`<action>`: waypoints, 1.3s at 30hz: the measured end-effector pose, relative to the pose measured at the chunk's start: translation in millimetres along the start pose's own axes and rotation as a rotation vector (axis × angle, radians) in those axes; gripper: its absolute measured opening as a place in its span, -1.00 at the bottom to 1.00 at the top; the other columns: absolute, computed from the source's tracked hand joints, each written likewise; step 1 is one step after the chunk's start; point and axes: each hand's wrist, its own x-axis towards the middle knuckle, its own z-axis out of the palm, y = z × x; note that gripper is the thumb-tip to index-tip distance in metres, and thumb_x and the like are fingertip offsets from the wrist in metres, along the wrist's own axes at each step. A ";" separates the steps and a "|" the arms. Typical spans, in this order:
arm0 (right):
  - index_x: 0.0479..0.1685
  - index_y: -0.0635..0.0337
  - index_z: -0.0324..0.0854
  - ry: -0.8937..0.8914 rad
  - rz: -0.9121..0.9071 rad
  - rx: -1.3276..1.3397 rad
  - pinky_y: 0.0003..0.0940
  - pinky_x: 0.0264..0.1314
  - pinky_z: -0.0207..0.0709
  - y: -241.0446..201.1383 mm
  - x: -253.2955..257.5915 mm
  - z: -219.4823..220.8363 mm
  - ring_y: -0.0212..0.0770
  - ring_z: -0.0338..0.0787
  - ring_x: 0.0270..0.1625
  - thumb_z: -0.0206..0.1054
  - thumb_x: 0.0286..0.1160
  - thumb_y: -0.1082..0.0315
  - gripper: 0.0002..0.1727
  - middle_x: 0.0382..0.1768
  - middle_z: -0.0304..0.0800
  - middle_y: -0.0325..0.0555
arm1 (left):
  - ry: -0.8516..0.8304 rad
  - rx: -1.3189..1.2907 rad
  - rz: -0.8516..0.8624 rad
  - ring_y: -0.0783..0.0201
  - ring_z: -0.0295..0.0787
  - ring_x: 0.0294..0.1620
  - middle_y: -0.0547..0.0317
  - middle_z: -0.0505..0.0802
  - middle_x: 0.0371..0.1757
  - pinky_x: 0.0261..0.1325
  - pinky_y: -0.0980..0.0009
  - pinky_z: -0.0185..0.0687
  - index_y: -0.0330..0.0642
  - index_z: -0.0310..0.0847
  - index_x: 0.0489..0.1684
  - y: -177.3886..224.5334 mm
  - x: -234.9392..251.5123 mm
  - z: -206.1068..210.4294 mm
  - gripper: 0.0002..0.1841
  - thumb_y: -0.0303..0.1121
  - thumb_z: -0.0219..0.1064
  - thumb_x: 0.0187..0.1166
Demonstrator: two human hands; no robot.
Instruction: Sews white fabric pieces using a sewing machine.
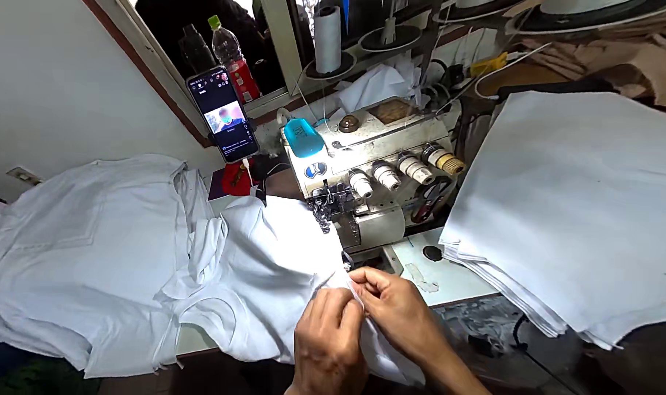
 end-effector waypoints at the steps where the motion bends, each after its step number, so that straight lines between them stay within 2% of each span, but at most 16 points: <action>1: -0.22 -0.04 0.84 0.039 -0.048 -0.026 -0.67 -0.50 0.43 2.8 -3.3 0.5 -0.68 0.54 -0.58 0.34 0.49 0.18 -0.82 -0.58 0.69 -0.57 | 0.012 0.027 0.007 0.24 0.86 -0.10 0.16 0.89 -0.21 -0.05 0.42 0.78 -0.11 0.79 -0.43 -1.3 -4.7 1.9 -0.85 -0.48 0.30 0.46; 5: -0.12 -0.06 0.87 0.004 -0.048 -0.053 -0.67 -0.40 0.56 0.3 -15.5 -3.8 -0.67 0.68 -0.47 0.30 0.53 0.15 -0.77 -0.46 0.82 -0.53 | 0.020 0.067 -0.013 0.10 0.86 0.14 -0.01 0.92 0.04 0.19 0.37 0.76 -0.12 0.81 -0.43 2.2 -16.5 0.9 -0.85 -0.52 0.30 0.41; 7: -0.07 -0.05 0.88 -0.038 -0.018 -0.029 -0.64 -0.31 0.62 -5.9 -18.1 -7.7 -0.65 0.74 -0.38 0.25 0.52 0.20 -0.73 -0.38 0.86 -0.51 | 0.029 0.091 0.005 0.11 0.87 0.14 -0.01 0.93 0.06 0.20 0.37 0.75 -0.11 0.80 -0.45 3.8 -16.5 -0.6 -0.83 -0.54 0.29 0.40; 9: -0.10 -0.05 0.88 -0.056 0.027 0.000 -0.59 -0.28 0.60 -11.7 -20.7 -10.2 -0.63 0.74 -0.35 0.18 0.50 0.24 -0.69 -0.37 0.86 -0.50 | 0.049 0.107 0.029 0.15 0.89 0.08 0.04 0.94 0.03 0.15 0.39 0.76 -0.10 0.81 -0.45 6.0 -19.0 -0.5 -0.82 -0.54 0.27 0.40; 12: -0.22 -0.11 0.88 -0.050 0.084 0.015 -0.55 -0.36 0.53 -17.0 -20.7 -8.3 -0.62 0.68 -0.43 0.21 0.55 0.07 -0.70 -0.50 0.76 -0.55 | 0.086 0.115 0.047 0.19 0.89 0.02 0.10 0.96 -0.06 0.09 0.44 0.75 -0.11 0.82 -0.45 9.6 -25.6 2.2 -0.81 -0.52 0.27 0.43; 15: -0.37 -0.16 0.85 -0.058 0.155 0.000 -0.48 -0.49 0.40 -19.2 -15.0 -5.2 -0.56 0.53 -0.58 0.37 0.41 -0.11 -0.70 -0.65 0.60 -0.56 | 0.098 0.106 0.048 0.21 0.87 0.04 0.15 0.95 -0.14 0.14 0.44 0.73 -0.09 0.84 -0.44 10.8 -30.5 3.3 -0.80 -0.53 0.28 0.42; 17: -0.36 -0.15 0.85 -0.055 0.157 0.003 -0.47 -0.45 0.46 -16.3 -11.1 -5.2 -0.54 0.60 -0.55 0.34 0.48 -0.03 -0.73 -0.62 0.67 -0.53 | 0.039 0.049 0.048 0.21 0.87 0.11 0.17 0.97 -0.06 0.19 0.40 0.71 -0.05 0.85 -0.41 8.8 -32.3 -0.6 -0.82 -0.42 0.30 0.50; 19: -0.35 -0.14 0.86 -0.037 0.146 0.014 -0.46 -0.40 0.52 -11.3 -9.0 -5.3 -0.54 0.67 -0.48 0.30 0.56 0.02 -0.73 -0.56 0.74 -0.49 | -0.050 -0.149 -0.021 0.24 0.84 0.18 0.21 0.97 0.02 0.23 0.33 0.70 -0.04 0.85 -0.40 2.3 -26.3 -11.4 -0.76 -0.19 0.35 0.62; 21: -0.31 -0.13 0.86 -0.024 0.122 0.027 -0.47 -0.37 0.56 -4.4 -9.9 -5.3 -0.53 0.70 -0.45 0.29 0.59 0.01 -0.72 -0.53 0.77 -0.49 | -0.010 -0.279 -0.129 0.29 0.86 0.11 0.25 0.97 -0.11 0.24 0.30 0.76 -0.10 0.89 -0.40 -9.1 -9.2 -21.3 -0.76 -0.19 0.39 0.58; 22: -0.30 -0.13 0.86 -0.014 0.109 0.035 -0.47 -0.38 0.57 -0.7 -10.3 -5.2 -0.54 0.71 -0.45 0.30 0.58 -0.01 -0.72 -0.52 0.78 -0.49 | 0.043 -0.240 -0.171 0.29 0.87 0.10 0.22 0.96 -0.12 0.23 0.33 0.78 -0.12 0.90 -0.38 -15.3 1.4 -23.4 -0.77 -0.23 0.38 0.56; 24: -0.29 -0.11 0.86 0.004 0.103 0.062 -0.49 -0.41 0.57 5.8 -10.6 -4.6 -0.54 0.71 -0.47 0.33 0.56 -0.02 -0.72 -0.53 0.78 -0.48 | 0.102 -0.048 -0.241 0.23 0.84 0.16 0.16 0.94 0.02 0.27 0.33 0.73 -0.13 0.92 -0.24 -28.6 17.0 -18.0 -0.76 -0.24 0.33 0.54; 27: -0.25 -0.05 0.87 0.005 0.108 0.098 -0.51 -0.42 0.57 14.3 -9.0 -2.7 -0.56 0.70 -0.49 0.36 0.54 0.05 -0.75 -0.53 0.79 -0.48 | 0.058 0.114 -0.292 -0.07 0.72 0.39 0.00 0.86 0.29 0.48 0.02 0.57 -0.22 0.86 0.09 -46.9 17.6 5.0 -0.62 -0.18 0.24 0.58; 29: -0.22 0.03 0.85 -0.026 0.127 0.124 -0.49 -0.37 0.59 14.2 -7.5 -3.0 -0.54 0.70 -0.47 0.36 0.57 0.15 -0.79 -0.51 0.79 -0.42 | 0.072 0.181 -0.232 -0.12 0.72 0.41 -0.01 0.85 0.32 0.53 -0.06 0.52 -0.22 0.84 0.13 -53.5 11.6 15.5 -0.60 -0.20 0.14 0.65; 34: -0.16 0.22 0.83 -0.084 0.133 0.191 -0.51 -0.26 0.62 12.2 -5.4 -0.4 -0.54 0.74 -0.40 0.35 0.61 0.31 -0.81 -0.44 0.83 -0.29 | 0.118 0.274 -0.162 -0.06 0.65 0.48 -0.04 0.82 0.36 0.64 -0.04 0.35 -0.19 0.78 0.15 -61.1 0.2 25.5 -0.54 -0.13 -0.05 0.77; 39: -0.14 0.33 0.80 -0.138 0.092 0.256 -0.48 -0.26 0.63 22.1 -2.7 6.6 -0.51 0.72 -0.43 0.34 0.63 0.34 -0.79 -0.46 0.82 -0.21 | 0.154 0.241 -0.186 0.06 0.57 0.55 -0.04 0.79 0.34 0.69 0.16 0.33 -0.17 0.71 0.14 -64.4 -4.3 25.6 -0.53 -0.07 -0.10 0.85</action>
